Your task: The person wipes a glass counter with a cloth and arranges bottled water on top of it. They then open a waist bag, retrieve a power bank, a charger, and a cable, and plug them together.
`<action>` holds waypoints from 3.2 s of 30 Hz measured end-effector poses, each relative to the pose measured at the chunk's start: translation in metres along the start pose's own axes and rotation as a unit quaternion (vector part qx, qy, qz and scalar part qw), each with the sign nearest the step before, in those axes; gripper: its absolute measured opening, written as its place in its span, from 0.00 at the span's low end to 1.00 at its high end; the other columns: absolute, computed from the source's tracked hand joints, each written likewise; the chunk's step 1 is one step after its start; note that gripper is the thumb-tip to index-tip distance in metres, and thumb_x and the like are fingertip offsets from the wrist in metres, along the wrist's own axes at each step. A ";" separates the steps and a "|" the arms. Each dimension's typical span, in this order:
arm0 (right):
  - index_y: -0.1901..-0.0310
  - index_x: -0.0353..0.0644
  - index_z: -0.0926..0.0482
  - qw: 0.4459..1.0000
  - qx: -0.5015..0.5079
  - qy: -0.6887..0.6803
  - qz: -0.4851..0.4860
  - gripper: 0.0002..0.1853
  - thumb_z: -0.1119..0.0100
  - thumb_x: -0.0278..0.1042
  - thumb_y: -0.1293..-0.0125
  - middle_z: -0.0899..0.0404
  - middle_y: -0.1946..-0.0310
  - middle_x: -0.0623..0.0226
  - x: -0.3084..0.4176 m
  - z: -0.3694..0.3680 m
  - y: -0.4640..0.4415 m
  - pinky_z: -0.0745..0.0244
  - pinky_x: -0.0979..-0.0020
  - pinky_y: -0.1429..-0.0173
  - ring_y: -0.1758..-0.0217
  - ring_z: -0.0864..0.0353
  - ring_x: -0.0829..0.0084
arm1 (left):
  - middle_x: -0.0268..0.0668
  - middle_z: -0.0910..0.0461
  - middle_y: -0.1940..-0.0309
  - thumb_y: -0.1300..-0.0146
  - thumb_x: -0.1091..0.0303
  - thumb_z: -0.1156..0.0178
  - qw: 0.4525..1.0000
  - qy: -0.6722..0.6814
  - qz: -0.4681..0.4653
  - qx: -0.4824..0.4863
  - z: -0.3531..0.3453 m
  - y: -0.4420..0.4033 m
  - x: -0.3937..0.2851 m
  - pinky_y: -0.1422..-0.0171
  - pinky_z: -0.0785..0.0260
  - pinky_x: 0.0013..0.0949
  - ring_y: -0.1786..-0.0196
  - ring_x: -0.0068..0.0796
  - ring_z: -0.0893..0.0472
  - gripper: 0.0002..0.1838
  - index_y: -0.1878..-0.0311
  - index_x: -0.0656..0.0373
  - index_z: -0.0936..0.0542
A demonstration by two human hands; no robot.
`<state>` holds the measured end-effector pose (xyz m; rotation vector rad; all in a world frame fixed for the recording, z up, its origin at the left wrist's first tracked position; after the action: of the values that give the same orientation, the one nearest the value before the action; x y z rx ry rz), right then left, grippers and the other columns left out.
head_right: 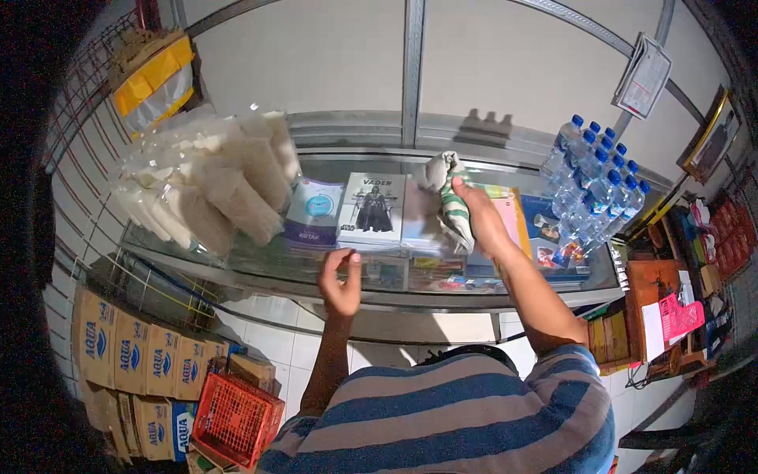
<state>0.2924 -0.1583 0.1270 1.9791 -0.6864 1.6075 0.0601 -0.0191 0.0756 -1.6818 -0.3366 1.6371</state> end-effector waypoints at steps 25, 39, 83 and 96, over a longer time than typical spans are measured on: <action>0.49 0.28 0.28 0.973 -0.023 -0.189 -0.132 0.19 0.55 0.39 0.28 0.19 0.66 0.51 -0.076 0.097 0.067 0.28 0.78 0.89 0.83 0.22 0.68 | 0.44 0.25 0.58 0.43 0.71 0.36 0.985 -0.038 0.136 0.102 -0.022 0.022 0.019 0.57 0.29 0.33 0.58 0.37 0.24 0.18 0.49 0.61 0.25; 0.62 0.33 0.22 0.959 -0.092 0.269 -0.024 0.10 0.40 0.30 0.42 0.23 0.73 0.59 -0.047 0.218 0.106 0.29 0.69 0.73 0.80 0.26 0.68 | 0.43 0.26 0.58 0.47 0.64 0.31 0.911 -0.282 -0.106 0.281 -0.152 0.039 -0.023 0.53 0.32 0.43 0.59 0.44 0.26 0.22 0.50 0.60 0.24; 0.59 0.44 0.16 0.723 0.065 0.648 0.231 0.15 0.35 0.30 0.51 0.16 0.62 0.62 0.000 0.158 0.109 0.62 0.33 0.26 0.52 0.21 0.59 | 0.39 0.17 0.62 0.53 0.81 0.41 0.896 -0.056 0.004 0.440 -0.175 0.094 -0.130 0.45 0.34 0.38 0.58 0.37 0.23 0.16 0.58 0.59 0.21; 0.56 0.32 0.21 0.868 -0.124 0.467 0.115 0.15 0.36 0.29 0.45 0.18 0.64 0.48 -0.002 0.232 0.093 0.25 0.59 0.56 0.61 0.20 0.48 | 0.41 0.19 0.65 0.45 0.67 0.36 0.938 -0.124 0.091 0.311 -0.171 0.053 -0.071 0.59 0.29 0.41 0.62 0.44 0.20 0.13 0.57 0.61 0.24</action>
<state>0.4006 -0.3807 0.0888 0.7629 -0.6705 2.1920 0.1940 -0.1572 0.0758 -1.0537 0.2162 1.8435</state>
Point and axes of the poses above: each hand's wrist, its own y-axis away from the middle knuckle, its own z-axis out of the back of the hand, x = y × z, the point moved 10 cm from there along -y, towards the middle knuckle
